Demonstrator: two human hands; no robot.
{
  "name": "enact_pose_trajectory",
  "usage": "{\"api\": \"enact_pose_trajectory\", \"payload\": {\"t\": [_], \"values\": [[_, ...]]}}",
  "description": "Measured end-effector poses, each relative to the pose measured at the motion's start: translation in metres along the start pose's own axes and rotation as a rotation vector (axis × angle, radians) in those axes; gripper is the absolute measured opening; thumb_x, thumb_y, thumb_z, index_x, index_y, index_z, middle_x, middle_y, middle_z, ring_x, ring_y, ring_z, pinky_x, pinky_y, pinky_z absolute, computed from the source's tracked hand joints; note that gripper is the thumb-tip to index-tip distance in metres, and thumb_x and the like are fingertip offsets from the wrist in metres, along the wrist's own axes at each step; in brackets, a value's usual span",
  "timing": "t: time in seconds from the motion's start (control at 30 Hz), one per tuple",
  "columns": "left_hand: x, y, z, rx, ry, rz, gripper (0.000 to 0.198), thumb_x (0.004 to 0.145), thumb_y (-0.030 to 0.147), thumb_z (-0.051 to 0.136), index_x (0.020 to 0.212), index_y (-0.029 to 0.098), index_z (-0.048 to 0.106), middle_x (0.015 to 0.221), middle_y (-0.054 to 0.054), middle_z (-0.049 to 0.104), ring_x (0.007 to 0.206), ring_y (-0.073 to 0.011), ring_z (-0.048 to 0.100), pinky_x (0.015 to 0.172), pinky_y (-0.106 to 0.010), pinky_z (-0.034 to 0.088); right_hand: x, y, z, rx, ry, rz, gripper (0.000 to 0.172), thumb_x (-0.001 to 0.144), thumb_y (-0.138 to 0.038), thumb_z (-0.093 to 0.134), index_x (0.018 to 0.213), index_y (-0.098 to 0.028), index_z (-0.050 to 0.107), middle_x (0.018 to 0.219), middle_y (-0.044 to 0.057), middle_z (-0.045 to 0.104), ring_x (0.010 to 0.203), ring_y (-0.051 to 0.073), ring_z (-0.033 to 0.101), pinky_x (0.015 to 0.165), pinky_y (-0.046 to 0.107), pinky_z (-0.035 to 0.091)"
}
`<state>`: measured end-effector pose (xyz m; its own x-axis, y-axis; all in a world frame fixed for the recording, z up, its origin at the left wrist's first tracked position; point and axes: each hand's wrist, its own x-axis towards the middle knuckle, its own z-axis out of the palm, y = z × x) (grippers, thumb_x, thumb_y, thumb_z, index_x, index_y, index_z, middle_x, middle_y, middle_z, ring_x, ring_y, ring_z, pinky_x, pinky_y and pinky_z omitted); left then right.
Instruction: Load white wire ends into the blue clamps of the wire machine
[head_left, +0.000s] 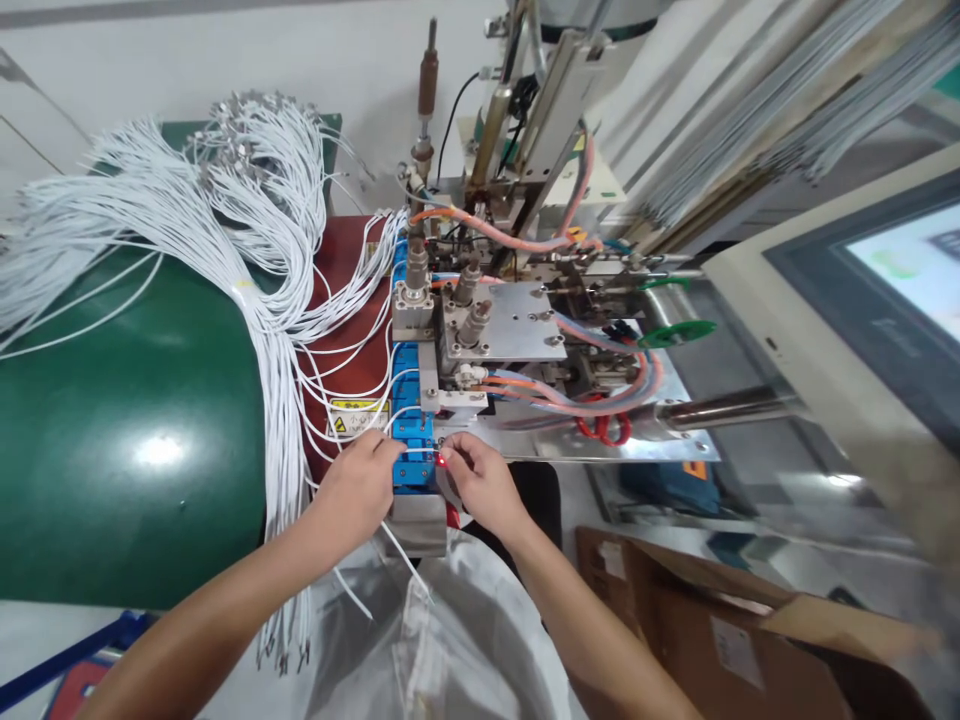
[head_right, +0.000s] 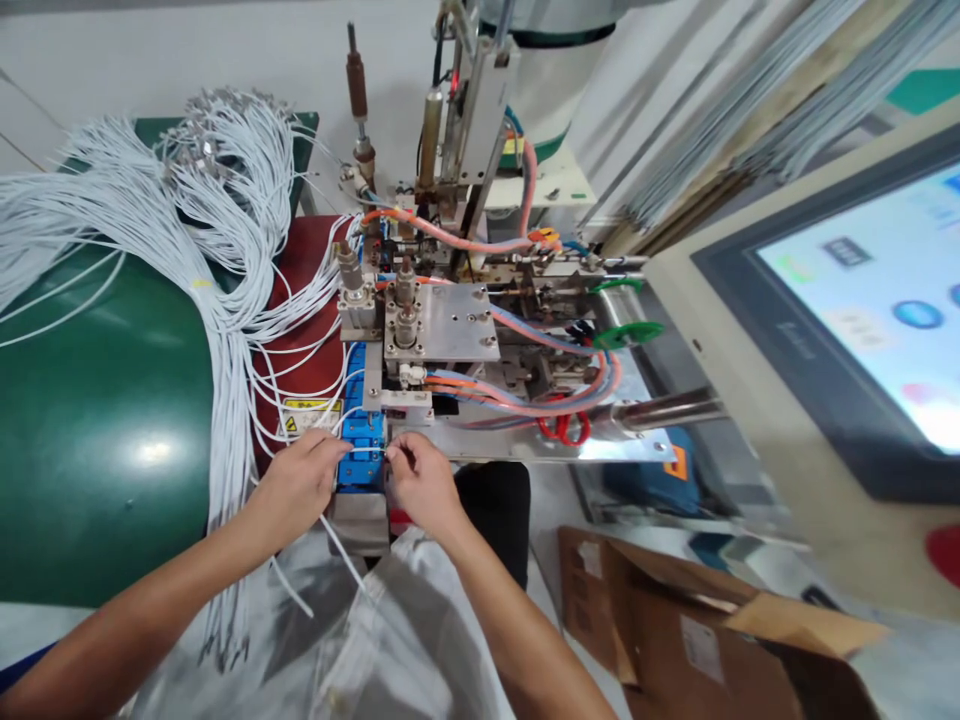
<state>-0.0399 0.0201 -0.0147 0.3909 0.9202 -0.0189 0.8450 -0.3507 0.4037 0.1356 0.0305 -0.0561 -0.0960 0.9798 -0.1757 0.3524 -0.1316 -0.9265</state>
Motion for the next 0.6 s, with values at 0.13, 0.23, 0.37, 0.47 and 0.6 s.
{"api": "enact_pose_trajectory", "payload": {"t": [0.13,0.23,0.37,0.47,0.6], "values": [[0.0,-0.001,0.001,-0.001,-0.002,0.001,0.033,0.077,-0.002,0.036,0.094,0.015,0.059,0.087,-0.008,0.056,0.083,-0.019,0.057,0.076,-0.033,0.05,0.002,0.0,-0.003,-0.157,-0.004,-0.154,0.025,0.086,-0.032,0.039,0.069,-0.02,0.052,0.066,0.0,0.056,0.063,0.015,0.053,0.061,0.026,0.04],[-0.001,-0.004,0.004,0.009,0.0,0.01,0.033,0.078,-0.001,0.036,0.095,0.015,0.059,0.089,-0.008,0.056,0.085,-0.0189,0.056,0.079,-0.033,0.05,0.004,0.003,0.003,-0.257,0.072,-0.219,0.029,0.088,-0.035,0.037,0.066,-0.02,0.05,0.065,0.001,0.054,0.063,0.015,0.05,0.061,0.026,0.038],[-0.002,-0.003,0.005,0.045,-0.024,0.012,0.033,0.078,-0.001,0.036,0.096,0.015,0.058,0.087,-0.007,0.055,0.083,-0.0184,0.056,0.077,-0.032,0.05,0.002,0.011,0.02,-0.141,0.189,-0.167,0.034,0.089,-0.036,0.034,0.057,-0.022,0.035,0.052,-0.005,0.038,0.05,0.012,0.04,0.05,0.024,0.032],[-0.004,0.002,0.002,0.122,-0.023,0.006,0.033,0.078,0.0,0.037,0.098,0.015,0.059,0.087,-0.007,0.056,0.077,-0.0187,0.056,0.072,-0.033,0.05,0.001,0.015,0.027,-0.055,0.207,-0.124,0.035,0.088,-0.038,0.033,0.057,-0.022,0.032,0.05,-0.006,0.033,0.047,0.011,0.036,0.048,0.023,0.03],[-0.005,0.007,-0.003,0.271,0.023,0.066,0.028,0.079,0.004,0.042,0.098,0.014,0.06,0.085,-0.008,0.061,0.076,-0.023,0.054,0.069,-0.037,0.049,0.002,0.015,0.024,-0.031,0.196,-0.111,0.037,0.086,-0.04,0.038,0.054,-0.021,0.033,0.049,-0.006,0.034,0.048,0.01,0.036,0.049,0.023,0.03]]}}
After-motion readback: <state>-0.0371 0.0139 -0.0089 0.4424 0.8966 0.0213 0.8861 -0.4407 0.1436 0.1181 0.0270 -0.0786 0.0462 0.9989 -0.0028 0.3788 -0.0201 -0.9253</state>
